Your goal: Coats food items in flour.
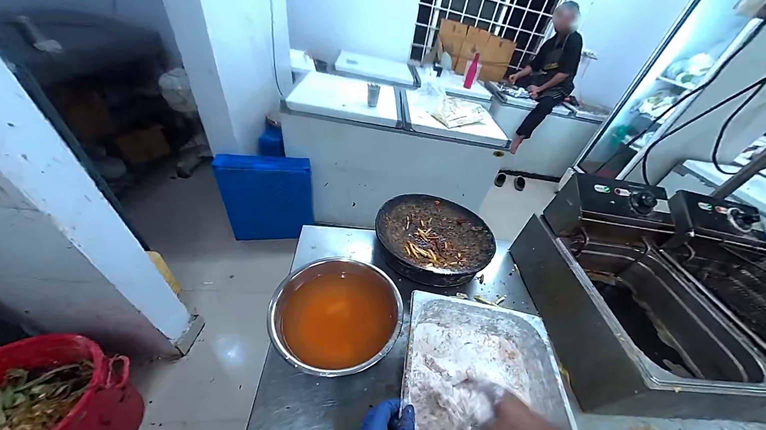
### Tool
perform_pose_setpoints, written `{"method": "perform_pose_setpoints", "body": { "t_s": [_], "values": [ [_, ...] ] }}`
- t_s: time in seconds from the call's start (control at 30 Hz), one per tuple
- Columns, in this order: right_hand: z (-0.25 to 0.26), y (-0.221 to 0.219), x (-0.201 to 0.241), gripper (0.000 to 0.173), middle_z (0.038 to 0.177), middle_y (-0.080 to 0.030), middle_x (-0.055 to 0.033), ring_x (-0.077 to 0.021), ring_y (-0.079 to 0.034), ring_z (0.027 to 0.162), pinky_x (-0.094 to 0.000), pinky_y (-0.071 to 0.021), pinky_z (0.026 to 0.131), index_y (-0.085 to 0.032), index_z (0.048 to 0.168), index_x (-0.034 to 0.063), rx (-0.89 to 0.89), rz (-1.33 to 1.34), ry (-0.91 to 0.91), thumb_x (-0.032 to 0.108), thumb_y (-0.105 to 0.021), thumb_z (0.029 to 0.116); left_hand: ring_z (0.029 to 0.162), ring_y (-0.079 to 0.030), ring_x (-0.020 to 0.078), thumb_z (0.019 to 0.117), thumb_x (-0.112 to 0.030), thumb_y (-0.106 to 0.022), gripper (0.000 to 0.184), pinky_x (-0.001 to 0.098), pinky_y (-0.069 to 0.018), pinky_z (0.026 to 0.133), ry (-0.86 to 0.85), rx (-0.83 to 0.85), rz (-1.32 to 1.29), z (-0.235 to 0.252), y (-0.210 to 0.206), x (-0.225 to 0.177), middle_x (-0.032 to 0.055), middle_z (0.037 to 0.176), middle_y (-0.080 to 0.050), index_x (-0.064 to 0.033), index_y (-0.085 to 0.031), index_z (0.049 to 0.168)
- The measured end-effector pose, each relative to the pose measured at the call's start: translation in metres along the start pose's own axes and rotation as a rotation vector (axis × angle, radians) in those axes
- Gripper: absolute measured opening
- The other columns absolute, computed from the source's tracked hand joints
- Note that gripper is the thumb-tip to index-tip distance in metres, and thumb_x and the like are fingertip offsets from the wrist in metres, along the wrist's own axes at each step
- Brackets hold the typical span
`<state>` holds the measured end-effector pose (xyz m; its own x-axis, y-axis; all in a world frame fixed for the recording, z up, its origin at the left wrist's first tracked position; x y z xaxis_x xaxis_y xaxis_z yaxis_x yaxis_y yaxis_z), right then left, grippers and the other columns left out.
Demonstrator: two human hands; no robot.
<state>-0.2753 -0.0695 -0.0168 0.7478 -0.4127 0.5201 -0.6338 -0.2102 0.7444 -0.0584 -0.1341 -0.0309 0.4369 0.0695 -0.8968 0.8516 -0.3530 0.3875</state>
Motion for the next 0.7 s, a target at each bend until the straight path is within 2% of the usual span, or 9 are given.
{"method": "perform_pose_setpoints", "body": {
  "t_s": [0.13,0.2,0.23,0.3,0.37,0.47,0.57,0.63,0.7],
  "values": [
    [0.005,0.014,0.019,0.073,0.142,-0.059,-0.0209,-0.0307,-0.054,0.135,-0.0524,-0.0402,0.115,-0.052,0.144,-0.0022,0.183,-0.094,-0.002,0.027,-0.082,0.0839,0.087,-0.069,0.0161,0.1017,-0.037,-0.058,0.032,0.0396,-0.0579,0.084,0.011,-0.020,-0.010,0.000,0.002,0.004,0.0045,0.097,-0.072,-0.0113,-0.073,0.115],
    [0.021,-0.018,0.028,0.103,0.166,-0.027,-0.0266,-0.0439,-0.019,0.156,-0.0675,-0.0142,0.124,-0.032,0.159,-0.0007,0.264,-0.320,0.177,0.043,-0.083,0.0811,0.087,-0.069,0.0158,0.1014,-0.036,-0.059,0.032,0.0387,-0.0578,0.083,-0.006,-0.023,-0.018,0.001,0.000,0.003,0.0048,0.097,-0.071,-0.0104,-0.073,0.115],
    [0.033,-0.029,0.028,0.103,0.167,-0.021,-0.0274,-0.0475,-0.013,0.156,-0.0709,-0.0104,0.123,-0.030,0.161,0.0027,0.252,-0.380,0.230,0.043,-0.081,0.0817,0.086,-0.069,0.0152,0.1011,-0.035,-0.059,0.031,0.0379,-0.0580,0.083,-0.012,-0.027,-0.018,0.001,-0.001,0.003,0.0046,0.097,-0.071,-0.0104,-0.073,0.114],
    [0.050,-0.020,0.029,0.074,0.153,-0.050,-0.0201,-0.0368,-0.043,0.146,-0.0571,-0.0314,0.122,-0.052,0.150,0.0083,0.126,-0.370,0.310,0.036,-0.077,0.0858,0.086,-0.069,0.0142,0.1010,-0.035,-0.059,0.031,0.0367,-0.0580,0.083,-0.016,-0.028,-0.014,0.000,-0.001,0.002,0.0041,0.097,-0.072,-0.0104,-0.073,0.114],
    [0.048,0.004,0.029,0.051,0.138,-0.063,-0.0185,-0.0315,-0.057,0.133,-0.0522,-0.0415,0.116,-0.060,0.140,0.0055,0.186,-0.296,0.298,0.031,-0.067,0.0960,0.087,-0.069,0.0130,0.1009,-0.038,-0.059,0.033,0.0356,-0.0581,0.083,-0.010,-0.023,-0.014,0.000,-0.001,0.004,0.0029,0.097,-0.072,-0.0118,-0.073,0.114],
    [0.042,0.026,0.031,0.062,0.154,-0.049,-0.0200,-0.0326,-0.043,0.147,-0.0544,-0.0317,0.122,-0.044,0.153,0.0049,0.275,-0.362,0.147,0.041,-0.053,0.1037,0.089,-0.069,0.0129,0.1012,-0.040,-0.058,0.034,0.0357,-0.0581,0.086,0.030,-0.011,-0.025,0.002,0.001,0.006,0.0022,0.101,-0.072,-0.0132,-0.073,0.116],
    [0.045,-0.012,0.041,0.080,0.166,-0.031,-0.0218,-0.0394,-0.021,0.157,-0.0624,-0.0140,0.126,-0.039,0.157,0.0021,0.215,-0.380,0.196,0.059,-0.048,0.1018,0.087,-0.068,0.0139,0.1009,-0.038,-0.058,0.032,0.0366,-0.0578,0.084,0.019,-0.005,-0.027,0.001,-0.001,0.002,0.0027,0.098,-0.071,-0.0124,-0.073,0.114],
    [0.026,-0.045,0.056,0.089,0.166,-0.025,-0.0285,-0.0470,-0.012,0.157,-0.0701,-0.0085,0.123,-0.037,0.157,-0.0021,0.285,-0.426,0.322,0.060,-0.058,0.0963,0.088,-0.069,0.0144,0.1008,-0.036,-0.059,0.031,0.0373,-0.0577,0.084,0.007,-0.015,-0.031,0.003,0.000,-0.002,0.0033,0.098,-0.072,-0.0121,-0.074,0.114],
    [-0.001,-0.057,0.051,0.089,0.167,-0.022,-0.0276,-0.0501,-0.009,0.156,-0.0761,-0.0073,0.120,-0.039,0.159,0.0080,0.376,-0.540,0.395,0.061,-0.064,0.0919,0.089,-0.069,0.0135,0.1008,-0.037,-0.059,0.031,0.0365,-0.0579,0.085,0.015,-0.021,-0.024,0.002,0.000,0.000,0.0027,0.099,-0.072,-0.0126,-0.074,0.114]
  ]
}}
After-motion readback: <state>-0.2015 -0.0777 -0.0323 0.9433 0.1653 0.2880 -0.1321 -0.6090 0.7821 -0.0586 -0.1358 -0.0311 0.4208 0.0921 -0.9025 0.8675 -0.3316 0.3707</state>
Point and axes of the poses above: each hand's wrist, its own z-axis towards the middle knuckle, its own y-axis out of the back of the hand, x = y × z, the point moved 7 cm from there along z, towards the middle knuckle
